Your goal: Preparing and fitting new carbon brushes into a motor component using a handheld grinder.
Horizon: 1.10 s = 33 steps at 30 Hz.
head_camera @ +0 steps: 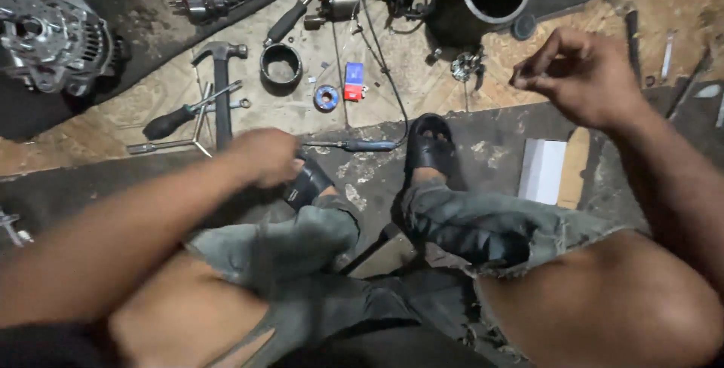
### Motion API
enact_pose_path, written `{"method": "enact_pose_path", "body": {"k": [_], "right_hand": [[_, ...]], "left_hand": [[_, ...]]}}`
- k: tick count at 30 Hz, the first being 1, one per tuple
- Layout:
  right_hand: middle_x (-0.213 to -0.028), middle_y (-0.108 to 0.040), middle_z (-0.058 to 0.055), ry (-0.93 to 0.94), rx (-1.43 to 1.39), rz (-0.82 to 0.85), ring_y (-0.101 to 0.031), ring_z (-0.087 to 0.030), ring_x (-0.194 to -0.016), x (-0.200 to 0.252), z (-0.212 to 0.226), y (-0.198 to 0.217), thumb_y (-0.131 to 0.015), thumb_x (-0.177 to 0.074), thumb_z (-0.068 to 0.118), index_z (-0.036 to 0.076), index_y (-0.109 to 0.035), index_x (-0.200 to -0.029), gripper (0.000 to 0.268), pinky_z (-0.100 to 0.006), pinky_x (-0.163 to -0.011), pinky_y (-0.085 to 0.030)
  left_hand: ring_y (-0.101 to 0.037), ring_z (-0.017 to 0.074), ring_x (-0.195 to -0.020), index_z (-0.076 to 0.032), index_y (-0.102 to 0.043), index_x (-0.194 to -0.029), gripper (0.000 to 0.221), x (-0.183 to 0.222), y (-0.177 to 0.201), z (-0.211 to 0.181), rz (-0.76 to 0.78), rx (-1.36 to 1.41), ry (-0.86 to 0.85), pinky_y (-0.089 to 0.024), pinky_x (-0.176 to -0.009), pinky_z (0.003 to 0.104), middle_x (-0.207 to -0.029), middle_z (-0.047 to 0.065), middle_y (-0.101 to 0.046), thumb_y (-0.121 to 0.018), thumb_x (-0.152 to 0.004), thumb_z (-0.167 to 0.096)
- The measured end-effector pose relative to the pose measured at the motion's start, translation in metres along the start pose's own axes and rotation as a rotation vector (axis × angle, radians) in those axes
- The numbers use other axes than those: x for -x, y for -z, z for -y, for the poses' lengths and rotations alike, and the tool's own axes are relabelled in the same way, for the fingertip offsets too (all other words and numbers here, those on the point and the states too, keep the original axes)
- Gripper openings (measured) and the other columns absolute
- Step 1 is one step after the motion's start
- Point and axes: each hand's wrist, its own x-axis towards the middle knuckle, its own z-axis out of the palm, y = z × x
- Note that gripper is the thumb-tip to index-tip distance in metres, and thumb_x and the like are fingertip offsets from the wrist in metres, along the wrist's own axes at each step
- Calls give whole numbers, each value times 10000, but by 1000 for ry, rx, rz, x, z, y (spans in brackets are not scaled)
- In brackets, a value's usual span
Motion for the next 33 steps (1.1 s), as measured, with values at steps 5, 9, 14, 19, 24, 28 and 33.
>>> {"method": "enact_pose_path", "body": {"k": [5, 9, 14, 19, 24, 28, 33], "right_hand": [[-983, -732, -118, 40, 93, -58, -733, -176, -902, -31, 9, 7, -825, -945, -75, -6, -619, -895, 223, -280, -849, -617], [-1035, -725, -133, 172, -23, -13, -710, -174, -932, -52, 25, -8, -795, -982, -105, -46, -685, -1040, 138, -265, -899, -607], [-1287, -700, -180, 388, -135, -13, -677, -199, -1060, -70, 41, -22, -789, -1019, -156, -35, -680, -1151, 209, -294, -994, -599], [-1246, -708, -145, 270, -205, 12, -672, -155, -1016, -55, 30, -26, -751, -985, -98, -14, -671, -1090, 156, -265, -981, -594], [-1230, -708, -133, 242, -315, -8, -700, -157, -1051, -39, 6, -10, -727, -994, -88, -4, -626, -1074, 153, -265, -1030, -625], [-1145, -707, -143, 274, -252, -83, -713, -180, -1026, -32, -10, 9, -740, -1023, -141, -1, -588, -1047, 208, -259, -971, -626], [-1191, -672, -205, 566, -289, -102, -721, -260, -1107, -16, -24, 37, -702, -1073, -142, -45, -506, -1168, 238, -308, -1024, -644]], "left_hand": [[-667, 471, -1072, -51, -704, -1229, 440, -77, -46, -72, 63, 327, 155, -526, -922, 654, -1214, 245, -673, -708, -921, -366], [-705, 435, -909, -146, -455, -1456, 567, -143, -108, -116, -282, 355, -93, -537, -796, 574, -1009, 195, -737, -595, -951, -363], [-674, 410, -945, -100, -667, -989, 282, -223, -129, -176, -650, 1232, 443, -527, -845, 490, -1019, 162, -737, -592, -948, -368], [-693, 360, -810, -141, -713, -1040, 209, -173, -97, -214, -1060, 1377, 618, -541, -753, 448, -932, 117, -763, -642, -906, -285], [-636, 361, -885, -75, -663, -1114, 222, -108, -42, -219, -1356, 1193, 247, -527, -800, 438, -1061, 154, -645, -641, -894, -89], [-622, 341, -976, -109, -647, -1236, 345, -103, -8, -199, -1484, 923, -3, -531, -809, 395, -1206, 161, -575, -679, -910, -2], [-643, 272, -990, -152, -540, -1318, 407, -87, 55, -164, -1642, 560, -102, -554, -847, 412, -1173, 95, -620, -689, -967, -9]]}}
